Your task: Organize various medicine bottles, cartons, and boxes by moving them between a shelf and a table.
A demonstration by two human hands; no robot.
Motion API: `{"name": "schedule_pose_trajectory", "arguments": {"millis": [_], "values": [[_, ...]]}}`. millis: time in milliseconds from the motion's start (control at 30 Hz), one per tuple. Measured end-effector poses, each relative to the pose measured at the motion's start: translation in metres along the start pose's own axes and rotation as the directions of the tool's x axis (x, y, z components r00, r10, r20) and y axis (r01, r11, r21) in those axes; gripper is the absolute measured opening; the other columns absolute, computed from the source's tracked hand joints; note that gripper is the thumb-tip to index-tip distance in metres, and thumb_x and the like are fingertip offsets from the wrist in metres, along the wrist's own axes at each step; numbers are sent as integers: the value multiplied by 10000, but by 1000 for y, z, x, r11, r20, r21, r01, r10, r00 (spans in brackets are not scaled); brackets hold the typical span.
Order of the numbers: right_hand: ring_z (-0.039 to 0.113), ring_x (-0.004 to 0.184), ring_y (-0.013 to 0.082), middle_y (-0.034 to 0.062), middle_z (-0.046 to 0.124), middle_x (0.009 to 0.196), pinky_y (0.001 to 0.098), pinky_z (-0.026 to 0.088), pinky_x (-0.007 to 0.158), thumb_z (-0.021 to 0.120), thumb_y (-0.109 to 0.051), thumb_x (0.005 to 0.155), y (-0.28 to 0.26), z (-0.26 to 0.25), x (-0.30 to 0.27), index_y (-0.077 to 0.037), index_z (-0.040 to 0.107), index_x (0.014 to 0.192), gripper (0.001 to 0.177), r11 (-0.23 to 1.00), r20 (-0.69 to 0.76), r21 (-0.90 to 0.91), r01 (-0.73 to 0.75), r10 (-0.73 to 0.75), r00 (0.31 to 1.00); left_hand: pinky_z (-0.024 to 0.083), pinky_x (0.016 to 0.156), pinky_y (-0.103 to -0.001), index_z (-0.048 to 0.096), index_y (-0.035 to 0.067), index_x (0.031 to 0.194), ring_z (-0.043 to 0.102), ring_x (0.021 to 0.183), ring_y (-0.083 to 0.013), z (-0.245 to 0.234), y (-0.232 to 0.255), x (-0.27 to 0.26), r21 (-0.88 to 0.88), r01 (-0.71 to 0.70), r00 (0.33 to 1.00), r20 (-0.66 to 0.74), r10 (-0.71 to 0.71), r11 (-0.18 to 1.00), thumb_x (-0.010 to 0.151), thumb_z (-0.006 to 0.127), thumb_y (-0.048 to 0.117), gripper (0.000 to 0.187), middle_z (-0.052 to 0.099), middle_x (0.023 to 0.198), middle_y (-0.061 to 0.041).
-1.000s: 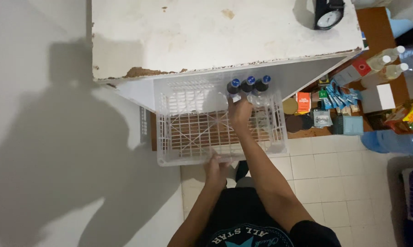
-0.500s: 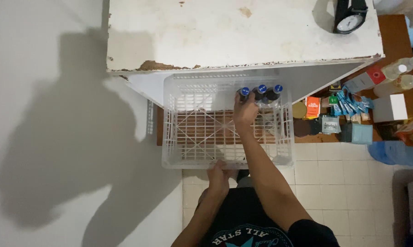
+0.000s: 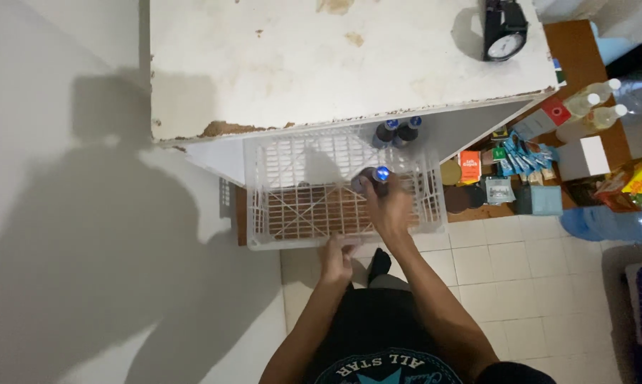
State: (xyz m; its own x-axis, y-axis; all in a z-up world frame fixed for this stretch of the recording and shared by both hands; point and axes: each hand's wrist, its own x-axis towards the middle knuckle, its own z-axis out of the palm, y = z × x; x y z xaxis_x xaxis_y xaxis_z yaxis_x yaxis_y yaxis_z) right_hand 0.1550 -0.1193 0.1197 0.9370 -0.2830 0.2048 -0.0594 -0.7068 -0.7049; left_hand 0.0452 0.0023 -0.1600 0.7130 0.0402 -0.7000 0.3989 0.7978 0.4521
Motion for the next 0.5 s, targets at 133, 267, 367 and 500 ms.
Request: {"name": "schedule_pose_trajectory", "arguments": {"millis": [133, 267, 367, 500], "values": [[743, 636, 222, 138, 760, 805, 349, 589, 555, 786, -228, 936, -9, -46, -11, 13, 688, 1092, 303, 986, 25, 134, -98, 95, 995, 622, 929, -422, 473, -72, 1189, 701, 975, -298, 35, 19, 23, -102, -86, 957, 267, 110, 991, 1092, 540, 219, 313, 631, 1075, -207], [725, 704, 178, 131, 766, 856, 308, 576, 627, 814, -170, 917, -29, -81, -20, 6, 713, 1105, 277, 975, -128, 221, -19, 48, 991, 618, 886, -413, 510, 28, 1359, 675, 908, -262, 98, 64, 30, -79, 19, 993, -115, -28, 997, 1016, 597, 193, 390, 574, 1193, -147], [724, 702, 165, 132, 762, 827, 305, 572, 649, 832, -177, 910, -38, -97, -24, 4, 726, 1075, 267, 981, -187, 176, -78, 111, 976, 630, 858, -427, 482, 55, 1406, 661, 862, -289, 146, 103, 11, -45, 25, 990, -135, -31, 999, 1001, 628, 208, 457, 534, 1222, -130], [724, 691, 150, 119, 753, 792, 292, 572, 631, 830, -180, 900, -26, -108, -32, 3, 720, 1101, 293, 960, -180, 181, -212, 244, 953, 664, 756, -437, 442, 99, 1431, 684, 816, -288, 176, 127, 9, -55, -6, 993, -119, -1, 998, 936, 614, 177, 530, 567, 1260, -119]]}}
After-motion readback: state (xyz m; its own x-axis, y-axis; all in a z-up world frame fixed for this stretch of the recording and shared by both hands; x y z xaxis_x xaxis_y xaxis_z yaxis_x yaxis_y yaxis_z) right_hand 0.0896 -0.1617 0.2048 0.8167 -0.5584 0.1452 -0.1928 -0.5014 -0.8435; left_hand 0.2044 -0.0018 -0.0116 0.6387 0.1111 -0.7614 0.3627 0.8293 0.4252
